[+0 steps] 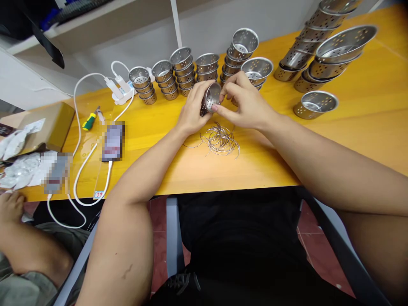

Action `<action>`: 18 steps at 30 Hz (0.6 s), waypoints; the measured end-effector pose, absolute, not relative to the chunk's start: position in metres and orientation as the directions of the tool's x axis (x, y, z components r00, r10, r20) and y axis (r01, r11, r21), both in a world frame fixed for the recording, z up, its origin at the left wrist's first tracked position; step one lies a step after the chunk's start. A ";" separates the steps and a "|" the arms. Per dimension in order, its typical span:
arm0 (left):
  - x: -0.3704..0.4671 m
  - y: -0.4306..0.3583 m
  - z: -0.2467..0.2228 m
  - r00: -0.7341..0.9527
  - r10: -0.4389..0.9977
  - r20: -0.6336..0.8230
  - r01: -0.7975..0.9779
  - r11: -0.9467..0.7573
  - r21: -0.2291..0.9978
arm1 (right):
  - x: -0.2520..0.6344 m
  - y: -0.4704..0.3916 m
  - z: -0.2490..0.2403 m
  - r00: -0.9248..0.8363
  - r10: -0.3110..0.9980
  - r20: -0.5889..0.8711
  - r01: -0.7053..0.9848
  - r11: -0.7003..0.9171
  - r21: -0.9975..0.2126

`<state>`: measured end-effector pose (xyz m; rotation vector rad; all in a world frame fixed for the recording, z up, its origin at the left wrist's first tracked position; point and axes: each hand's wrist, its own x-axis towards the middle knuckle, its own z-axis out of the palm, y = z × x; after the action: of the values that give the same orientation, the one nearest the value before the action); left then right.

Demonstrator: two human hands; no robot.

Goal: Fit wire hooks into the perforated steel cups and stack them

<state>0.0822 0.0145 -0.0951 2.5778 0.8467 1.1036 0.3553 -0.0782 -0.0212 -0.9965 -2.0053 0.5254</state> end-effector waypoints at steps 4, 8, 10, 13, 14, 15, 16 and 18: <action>0.083 0.009 -0.091 0.560 0.587 0.585 0.431 -0.809 0.400 | 0.355 -0.075 -0.026 -0.342 0.796 0.498 0.464 0.605 -0.647; 0.083 0.009 -0.089 0.559 0.587 0.585 0.434 -0.809 0.397 | 0.349 -0.074 -0.033 -0.285 0.786 0.549 0.441 0.616 -0.653; 0.082 0.010 -0.089 0.550 0.591 0.590 0.436 -0.806 0.401 | 0.346 -0.074 -0.037 -0.261 0.791 0.554 0.427 0.609 -0.668; 0.082 0.010 -0.088 0.541 0.592 0.598 0.441 -0.805 0.398 | 0.344 -0.072 -0.042 -0.243 0.802 0.546 0.411 0.595 -0.691; 0.082 0.010 -0.087 0.539 0.590 0.601 0.440 -0.806 0.396 | 0.344 -0.071 -0.043 -0.241 0.803 0.545 0.407 0.593 -0.695; 0.082 0.009 -0.087 0.539 0.588 0.603 0.439 -0.807 0.395 | 0.344 -0.070 -0.044 -0.240 0.803 0.545 0.402 0.594 -0.697; 0.082 0.008 -0.086 0.539 0.587 0.604 0.438 -0.808 0.394 | 0.345 -0.069 -0.045 -0.239 0.802 0.548 0.395 0.595 -0.700; 0.082 0.007 -0.084 0.541 0.586 0.604 0.438 -0.809 0.393 | 0.347 -0.066 -0.046 -0.238 0.799 0.552 0.377 0.599 -0.706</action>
<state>0.0825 0.0072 -0.0844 2.5819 0.8682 1.1221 0.3466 -0.0659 -0.0456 -0.9508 -1.8432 0.5378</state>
